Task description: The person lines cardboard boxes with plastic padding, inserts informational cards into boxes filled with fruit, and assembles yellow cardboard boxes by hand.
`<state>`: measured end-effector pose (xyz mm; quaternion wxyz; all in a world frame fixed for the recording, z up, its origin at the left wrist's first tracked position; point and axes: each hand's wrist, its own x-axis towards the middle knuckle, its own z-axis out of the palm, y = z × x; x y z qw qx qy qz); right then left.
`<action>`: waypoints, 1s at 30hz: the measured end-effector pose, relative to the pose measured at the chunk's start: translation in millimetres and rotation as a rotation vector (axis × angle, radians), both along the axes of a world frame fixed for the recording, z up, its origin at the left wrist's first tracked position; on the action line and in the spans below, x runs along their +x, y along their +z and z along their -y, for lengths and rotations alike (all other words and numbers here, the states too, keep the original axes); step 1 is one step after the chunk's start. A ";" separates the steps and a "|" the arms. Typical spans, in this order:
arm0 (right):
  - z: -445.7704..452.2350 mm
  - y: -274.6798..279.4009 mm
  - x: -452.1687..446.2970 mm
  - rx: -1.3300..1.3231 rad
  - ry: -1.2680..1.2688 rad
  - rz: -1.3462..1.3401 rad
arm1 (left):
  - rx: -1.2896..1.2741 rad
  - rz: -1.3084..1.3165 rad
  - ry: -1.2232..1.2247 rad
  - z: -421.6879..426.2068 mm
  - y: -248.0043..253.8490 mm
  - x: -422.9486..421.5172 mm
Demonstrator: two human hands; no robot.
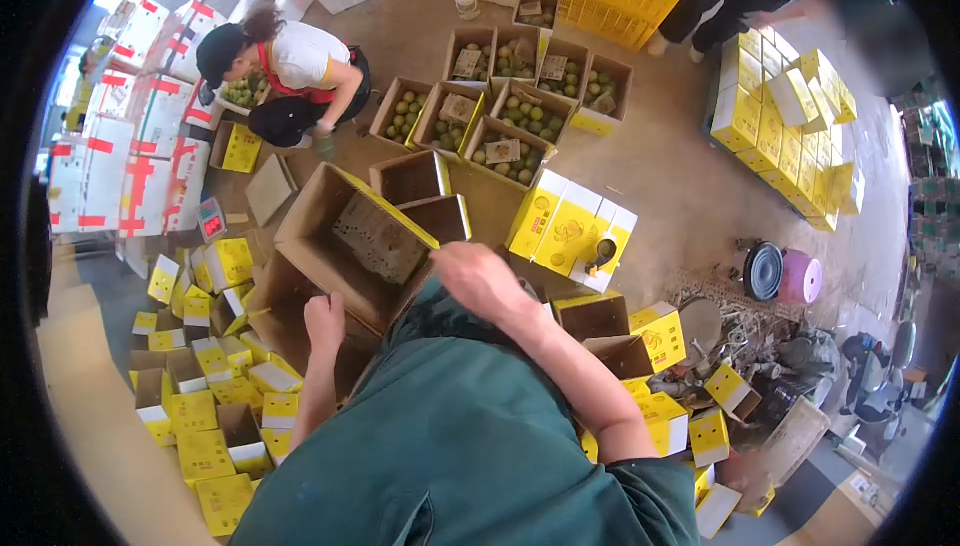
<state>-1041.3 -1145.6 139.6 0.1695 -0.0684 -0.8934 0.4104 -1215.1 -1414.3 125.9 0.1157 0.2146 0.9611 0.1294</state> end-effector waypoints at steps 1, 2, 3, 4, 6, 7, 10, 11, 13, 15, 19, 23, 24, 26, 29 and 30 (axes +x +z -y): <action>4.7 5.4 -14.6 0.030 0.075 -0.016 | -0.037 -0.037 -0.059 -7.7 4.1 1.1; 11.0 12.5 -29.9 0.080 0.150 0.012 | -0.080 -0.071 -0.109 -11.1 6.0 3.4; 20.7 17.5 -46.1 0.126 0.234 0.041 | -0.095 -0.100 -0.151 -13.0 4.1 4.0; 33.5 15.0 -62.2 0.212 0.254 0.094 | -0.130 -0.102 -0.173 -18.6 11.1 6.9; 57.6 4.6 -95.9 0.307 0.299 0.312 | -0.146 -0.070 -0.174 -31.3 27.5 13.0; 64.9 -1.3 -116.2 0.322 0.319 0.472 | -0.147 -0.083 -0.198 -34.0 30.7 11.4; 75.2 -54.3 -174.4 0.507 0.169 0.561 | -0.117 -0.105 -0.240 -42.7 41.3 -13.8; 76.0 -93.2 -181.9 0.627 0.036 0.396 | -0.084 -0.117 -0.242 -45.0 44.6 -20.7; 59.6 -153.7 -205.2 0.730 -0.005 0.342 | -0.056 -0.190 -0.313 -49.2 49.1 -26.5; 33.9 -158.6 -213.9 0.684 -0.012 0.563 | -0.045 -0.161 -0.410 -60.9 55.5 -19.7; 31.6 -208.0 -198.5 0.589 -0.088 0.551 | -0.004 -0.046 -0.599 -74.8 48.9 -6.7; 34.5 -200.4 -161.1 0.608 0.038 0.785 | -0.085 -0.031 -0.715 -67.3 20.2 -15.9; 34.1 -204.0 -150.5 0.652 0.109 0.990 | -0.035 0.015 -0.654 -63.7 13.0 -22.2; 31.8 -73.1 -161.7 0.444 -0.021 0.954 | -0.007 0.165 -0.545 -56.4 4.9 -37.6; 42.2 26.0 -200.1 0.099 0.050 0.189 | 0.047 0.187 -0.524 -60.6 -19.2 -47.9; 55.4 22.0 -220.9 0.142 0.195 0.266 | 0.079 0.240 -0.512 -66.7 -14.5 -49.4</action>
